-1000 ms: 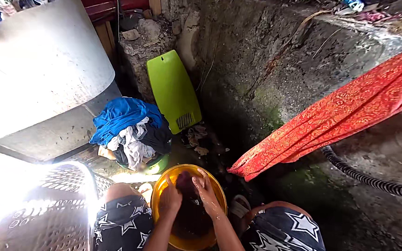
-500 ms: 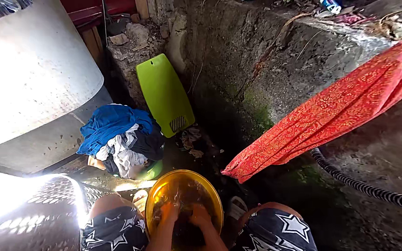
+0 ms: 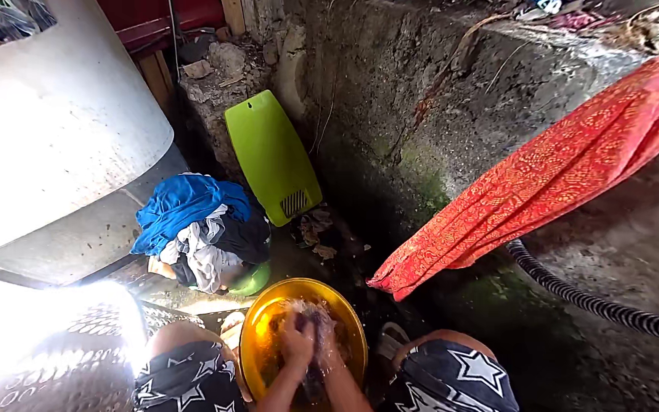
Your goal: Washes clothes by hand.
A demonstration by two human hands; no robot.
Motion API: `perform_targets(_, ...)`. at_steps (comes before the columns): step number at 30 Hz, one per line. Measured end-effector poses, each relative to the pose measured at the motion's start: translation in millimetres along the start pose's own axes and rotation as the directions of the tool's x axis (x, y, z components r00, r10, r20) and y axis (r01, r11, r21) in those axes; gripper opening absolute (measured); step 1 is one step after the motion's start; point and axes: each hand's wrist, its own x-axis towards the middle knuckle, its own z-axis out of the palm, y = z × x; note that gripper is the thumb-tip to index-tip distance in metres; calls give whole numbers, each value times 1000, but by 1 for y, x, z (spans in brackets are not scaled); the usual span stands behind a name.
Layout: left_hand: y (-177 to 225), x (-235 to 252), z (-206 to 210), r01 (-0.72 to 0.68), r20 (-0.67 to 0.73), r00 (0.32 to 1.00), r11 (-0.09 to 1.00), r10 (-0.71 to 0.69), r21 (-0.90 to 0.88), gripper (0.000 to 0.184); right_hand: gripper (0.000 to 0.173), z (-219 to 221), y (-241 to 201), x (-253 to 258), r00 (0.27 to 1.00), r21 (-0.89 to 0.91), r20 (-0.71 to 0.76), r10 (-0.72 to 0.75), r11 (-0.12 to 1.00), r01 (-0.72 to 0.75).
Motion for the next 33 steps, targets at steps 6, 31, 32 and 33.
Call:
perform_targets(6, 8, 10, -5, 241, 29, 970, 969, -243, 48, 31, 37, 2, 0, 12, 979, -8, -45, 198, 980, -198)
perform_targets(31, -95, 48, 5, 126, 429, 738, 731, -521, 671, 54, 19, -27, 9, 41, 998, -553, 44, 52, 833, -19)
perform_targets(32, -88, 45, 4, 186, 428, 763, 798, -485, 573, 54, 24, -21, 13, 39, 1000, -313, 13, 13, 950, -8)
perform_targets(33, -67, 37, 0, 236, 428, 792, 865, -436, 443, 52, 31, -18, 16, 39, 998, -106, 25, 51, 993, -48)
